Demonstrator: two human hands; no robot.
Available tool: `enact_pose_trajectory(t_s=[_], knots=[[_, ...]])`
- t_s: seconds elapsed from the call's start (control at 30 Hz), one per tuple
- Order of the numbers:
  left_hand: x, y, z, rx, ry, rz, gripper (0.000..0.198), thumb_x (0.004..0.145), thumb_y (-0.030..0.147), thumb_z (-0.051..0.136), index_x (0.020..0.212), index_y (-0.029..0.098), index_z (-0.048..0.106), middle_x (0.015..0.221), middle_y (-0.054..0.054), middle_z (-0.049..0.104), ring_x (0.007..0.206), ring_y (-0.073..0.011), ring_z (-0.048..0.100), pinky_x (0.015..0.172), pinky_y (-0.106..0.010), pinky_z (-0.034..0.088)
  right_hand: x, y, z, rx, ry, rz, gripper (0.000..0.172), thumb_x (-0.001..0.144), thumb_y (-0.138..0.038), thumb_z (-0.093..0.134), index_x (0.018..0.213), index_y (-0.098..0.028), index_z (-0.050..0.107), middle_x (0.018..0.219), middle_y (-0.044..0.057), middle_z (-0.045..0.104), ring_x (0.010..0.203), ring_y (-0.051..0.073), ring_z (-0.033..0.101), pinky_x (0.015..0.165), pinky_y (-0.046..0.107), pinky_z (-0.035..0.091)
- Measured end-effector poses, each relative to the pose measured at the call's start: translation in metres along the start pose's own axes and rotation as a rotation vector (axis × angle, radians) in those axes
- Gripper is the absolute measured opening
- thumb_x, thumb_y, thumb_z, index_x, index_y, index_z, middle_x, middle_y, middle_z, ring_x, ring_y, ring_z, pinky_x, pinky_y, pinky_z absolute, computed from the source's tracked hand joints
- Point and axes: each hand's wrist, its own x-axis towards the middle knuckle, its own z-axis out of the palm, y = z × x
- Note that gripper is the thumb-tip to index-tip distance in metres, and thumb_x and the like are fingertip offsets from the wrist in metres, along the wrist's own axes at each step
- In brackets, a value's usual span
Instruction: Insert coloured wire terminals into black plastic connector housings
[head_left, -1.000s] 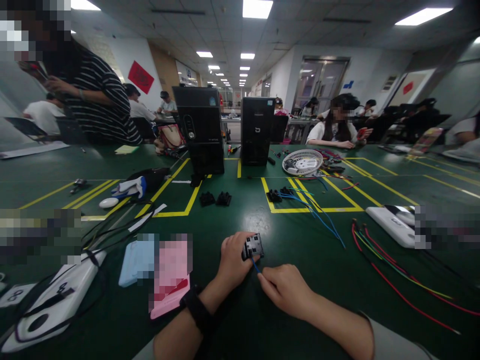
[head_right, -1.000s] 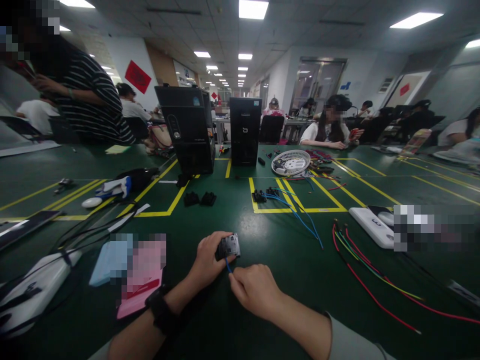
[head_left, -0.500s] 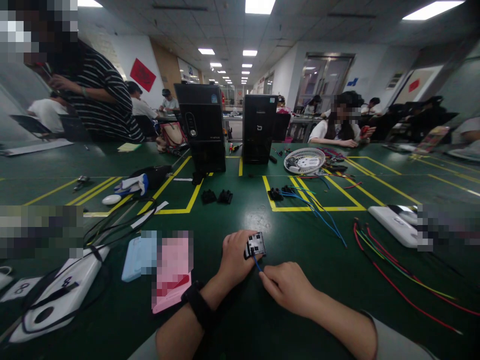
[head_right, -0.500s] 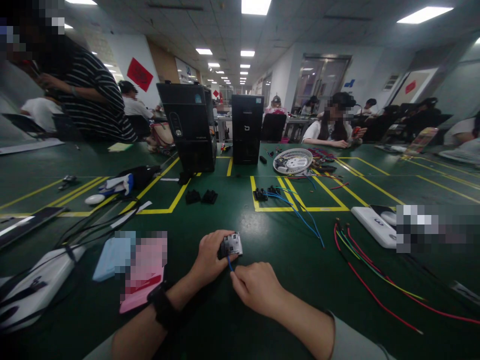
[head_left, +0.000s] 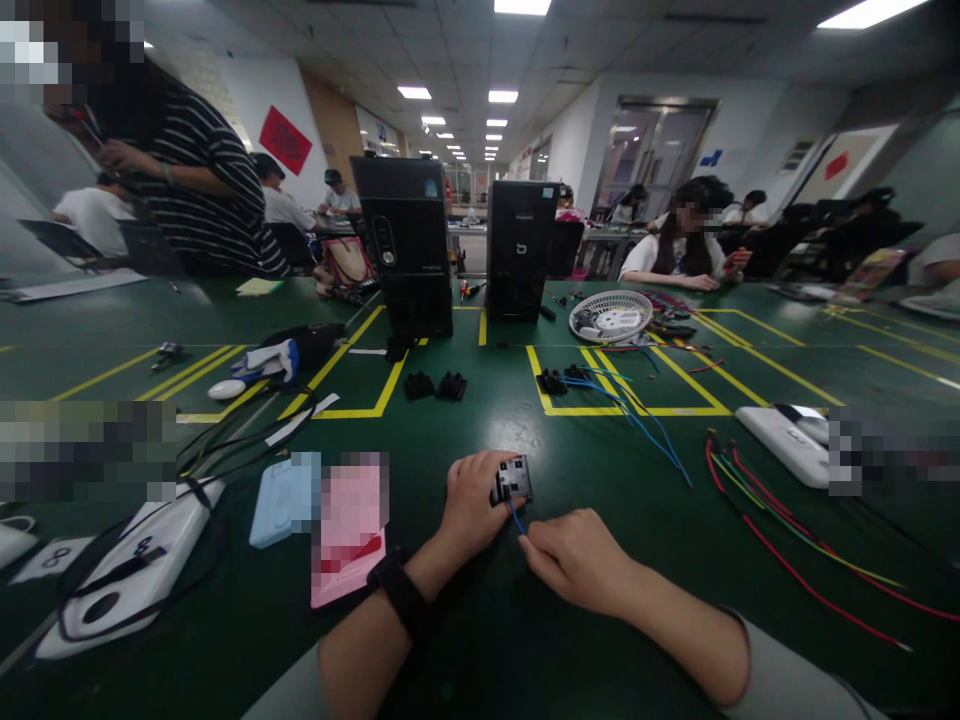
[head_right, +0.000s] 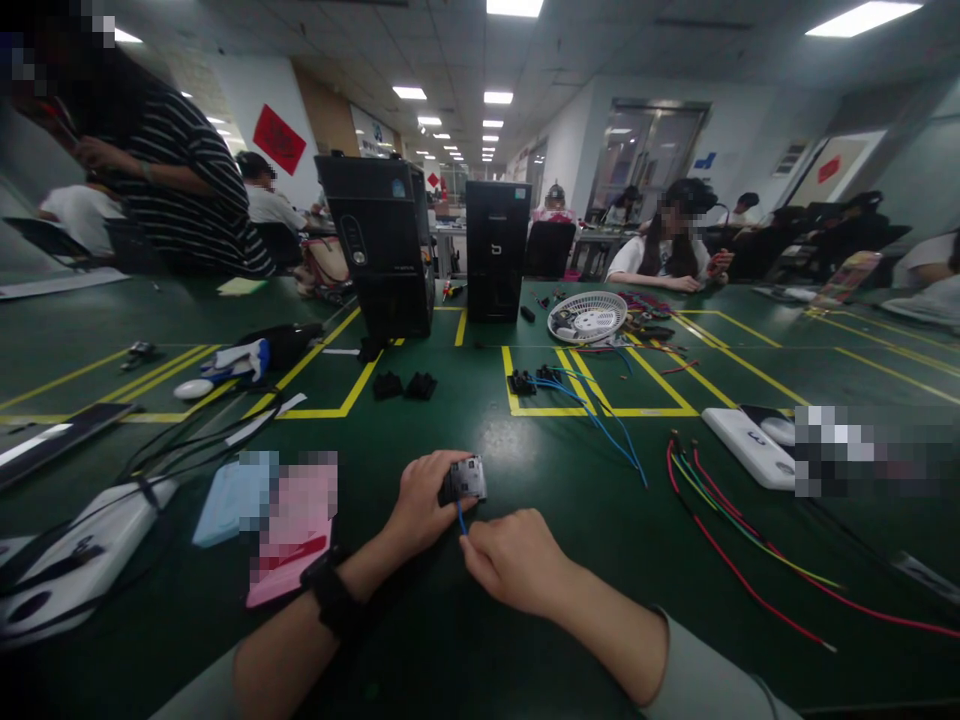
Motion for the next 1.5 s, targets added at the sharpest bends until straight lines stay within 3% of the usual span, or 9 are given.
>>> enact_pose_trajectory(t_s=[0.27, 0.53, 0.8, 0.9, 1.2, 1.5], knots=[[0.0007, -0.0038, 0.0041, 0.007, 0.025, -0.013, 0.046, 0.072, 0.033, 0.067, 0.114, 0.027, 0.051, 0.114, -0.002, 0.059, 0.108, -0.0239, 0.050, 0.095, -0.040, 0.029, 0.0012, -0.0006, 0.0014, 0.048, 0.063, 0.145, 0.038, 0.095, -0.030, 0.032, 0.068, -0.017, 0.054, 0.059, 0.000, 0.060, 0.052, 0.009, 0.053, 0.054, 0.027, 0.018], [0.0001, -0.0009, 0.0024, 0.013, 0.019, 0.000, 0.047, 0.072, 0.036, 0.068, 0.115, 0.028, 0.050, 0.115, -0.001, 0.059, 0.107, -0.0234, 0.049, 0.095, -0.040, 0.029, 0.0019, -0.0013, -0.0012, -0.089, -0.095, 0.139, 0.036, 0.092, -0.033, 0.037, 0.067, -0.018, 0.059, 0.061, 0.003, 0.064, 0.049, 0.011, 0.051, 0.052, 0.029, 0.011], [0.0005, 0.0006, 0.0020, 0.053, -0.001, 0.002, 0.046, 0.072, 0.038, 0.067, 0.114, 0.027, 0.052, 0.113, -0.003, 0.060, 0.107, -0.0248, 0.049, 0.095, -0.041, 0.030, 0.0015, 0.0024, -0.0019, 0.196, 0.097, 0.078, 0.042, 0.093, -0.028, 0.035, 0.057, -0.015, 0.051, 0.050, -0.003, 0.047, 0.046, 0.007, 0.038, 0.051, 0.025, 0.018], [0.0005, 0.0004, 0.0020, 0.054, -0.001, 0.002, 0.047, 0.072, 0.039, 0.067, 0.114, 0.027, 0.052, 0.114, -0.003, 0.059, 0.108, -0.0250, 0.049, 0.095, -0.041, 0.030, 0.0010, 0.0028, -0.0003, 0.236, 0.112, 0.064, 0.041, 0.091, -0.028, 0.036, 0.054, -0.015, 0.050, 0.048, -0.004, 0.043, 0.044, 0.006, 0.034, 0.050, 0.024, 0.017], [0.0002, -0.0023, 0.0035, 0.037, 0.029, -0.006, 0.043, 0.072, 0.034, 0.066, 0.112, 0.026, 0.052, 0.112, -0.003, 0.060, 0.106, -0.0248, 0.051, 0.094, -0.041, 0.032, 0.0011, 0.0036, 0.0003, 0.065, 0.051, 0.166, 0.039, 0.091, -0.030, 0.039, 0.060, -0.016, 0.058, 0.053, -0.001, 0.055, 0.047, 0.008, 0.043, 0.052, 0.027, 0.014], [-0.0004, -0.0007, 0.0029, 0.060, 0.015, 0.012, 0.045, 0.073, 0.039, 0.066, 0.113, 0.025, 0.052, 0.112, -0.004, 0.060, 0.105, -0.0252, 0.051, 0.094, -0.041, 0.032, 0.0000, -0.0007, -0.0030, 0.060, 0.079, 0.100, 0.037, 0.090, -0.028, 0.039, 0.060, -0.016, 0.057, 0.053, -0.001, 0.056, 0.047, 0.008, 0.045, 0.052, 0.027, 0.015]])
